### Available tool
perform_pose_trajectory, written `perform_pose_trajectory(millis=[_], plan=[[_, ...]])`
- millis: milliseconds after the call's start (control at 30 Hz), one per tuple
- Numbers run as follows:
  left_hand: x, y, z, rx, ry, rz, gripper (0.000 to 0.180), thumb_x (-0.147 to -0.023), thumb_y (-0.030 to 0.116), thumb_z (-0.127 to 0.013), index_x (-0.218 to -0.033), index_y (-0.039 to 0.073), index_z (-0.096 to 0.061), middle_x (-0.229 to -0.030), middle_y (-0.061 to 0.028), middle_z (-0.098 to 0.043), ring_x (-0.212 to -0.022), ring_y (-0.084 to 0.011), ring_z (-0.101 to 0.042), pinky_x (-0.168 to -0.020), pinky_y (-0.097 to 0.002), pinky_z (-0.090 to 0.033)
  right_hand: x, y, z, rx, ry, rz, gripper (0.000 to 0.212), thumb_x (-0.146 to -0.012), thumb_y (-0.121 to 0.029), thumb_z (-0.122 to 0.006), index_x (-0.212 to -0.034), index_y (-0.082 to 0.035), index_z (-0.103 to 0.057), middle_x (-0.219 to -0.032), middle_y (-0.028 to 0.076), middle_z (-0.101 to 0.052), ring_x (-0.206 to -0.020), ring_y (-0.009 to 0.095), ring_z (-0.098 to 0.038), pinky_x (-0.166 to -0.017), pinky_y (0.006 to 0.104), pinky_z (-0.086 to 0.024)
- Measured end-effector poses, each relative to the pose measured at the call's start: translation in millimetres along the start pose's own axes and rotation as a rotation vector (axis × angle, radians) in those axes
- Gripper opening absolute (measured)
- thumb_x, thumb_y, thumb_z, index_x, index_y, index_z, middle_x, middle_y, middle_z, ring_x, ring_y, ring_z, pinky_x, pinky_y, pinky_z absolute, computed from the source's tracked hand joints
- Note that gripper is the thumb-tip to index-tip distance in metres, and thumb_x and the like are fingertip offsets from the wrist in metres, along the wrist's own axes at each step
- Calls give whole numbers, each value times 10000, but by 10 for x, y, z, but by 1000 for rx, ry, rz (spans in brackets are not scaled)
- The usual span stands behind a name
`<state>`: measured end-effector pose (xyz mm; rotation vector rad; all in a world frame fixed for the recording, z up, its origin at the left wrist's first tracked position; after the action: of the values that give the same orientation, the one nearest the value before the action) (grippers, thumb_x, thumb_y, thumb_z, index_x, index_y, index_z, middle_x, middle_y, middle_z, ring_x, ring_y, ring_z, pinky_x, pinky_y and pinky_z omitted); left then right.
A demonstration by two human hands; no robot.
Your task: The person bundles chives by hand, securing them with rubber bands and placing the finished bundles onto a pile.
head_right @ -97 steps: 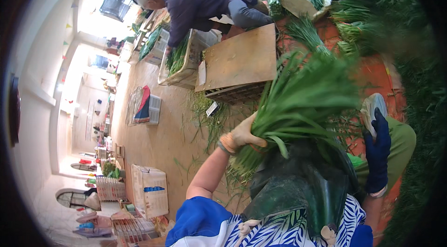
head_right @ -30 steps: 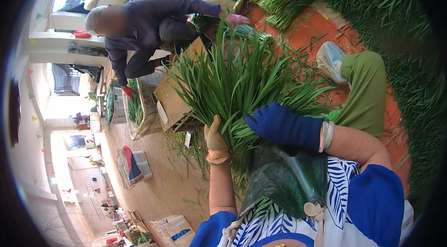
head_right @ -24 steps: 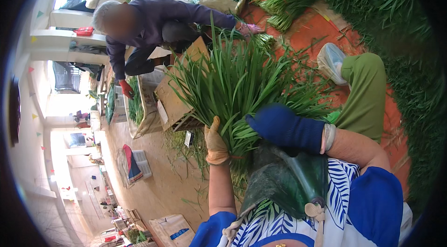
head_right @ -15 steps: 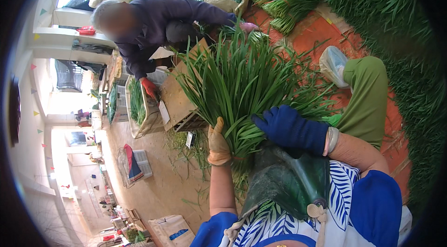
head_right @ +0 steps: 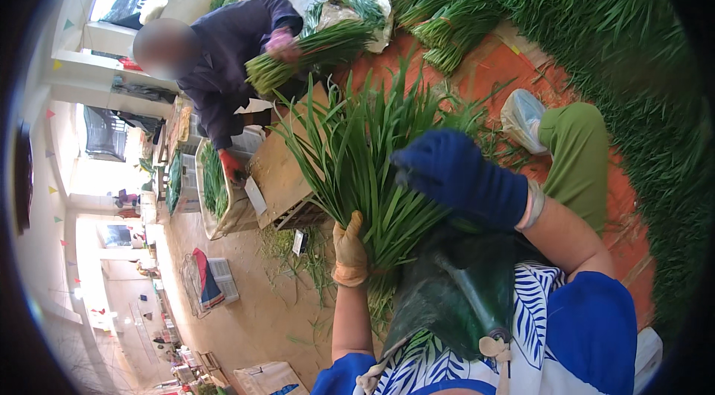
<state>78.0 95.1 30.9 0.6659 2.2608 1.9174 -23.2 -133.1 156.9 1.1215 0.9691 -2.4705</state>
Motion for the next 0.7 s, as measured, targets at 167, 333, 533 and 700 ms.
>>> perform_pose_trajectory(millis=[167, 333, 533, 700], plan=[[31, -3, -43, -39, -30, -6, 284, -917, 178, -643, -1127, -9, -603, -1032, -58, -661, -869, -157, -620, -766, -292, -515, -517, 198, 212, 415, -18, -65, 354, -806, -179, -657, -1144, -87, -607, -597, 45, -564, -503, 248, -561, -463, 379, -418], [93, 48, -147, -91, -69, -29, 276, -919, 167, -642, -1129, -8, -604, -1036, -57, -661, -869, -148, -616, -767, -281, -510, -641, 206, -99, 836, -165, 8, 362, -813, -179, -626, -1159, -79, -590, -522, 21, -463, -428, 202, -500, -407, 375, -362], [84, -17, -140, -74, -98, -58, 254, -929, 134, -624, -1141, -5, -604, -1049, -46, -658, -890, -133, -602, -792, -269, -495, -615, 778, 85, -233, -62, -216, 177, -925, -167, -528, -1036, -55, -608, -597, -2, -555, -496, 103, -556, -441, 274, -429], [59, -81, -95, -113, -114, -58, 262, -928, 124, -621, -1157, -2, -603, -1066, -45, -654, -910, -139, -602, -813, -273, -495, -523, 1112, 403, -592, 77, -555, 219, -894, -208, -558, -1045, -69, -635, -619, 74, -589, -524, 197, -586, -501, 321, -470]])
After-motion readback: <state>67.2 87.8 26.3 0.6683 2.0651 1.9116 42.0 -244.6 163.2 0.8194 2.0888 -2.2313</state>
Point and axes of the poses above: each hand's wrist, its own x-axis away from the middle knuckle, its own z-axis out of the back of the hand, y = z × x, the point moved 9 cm from there along -x, towards the middle knuckle
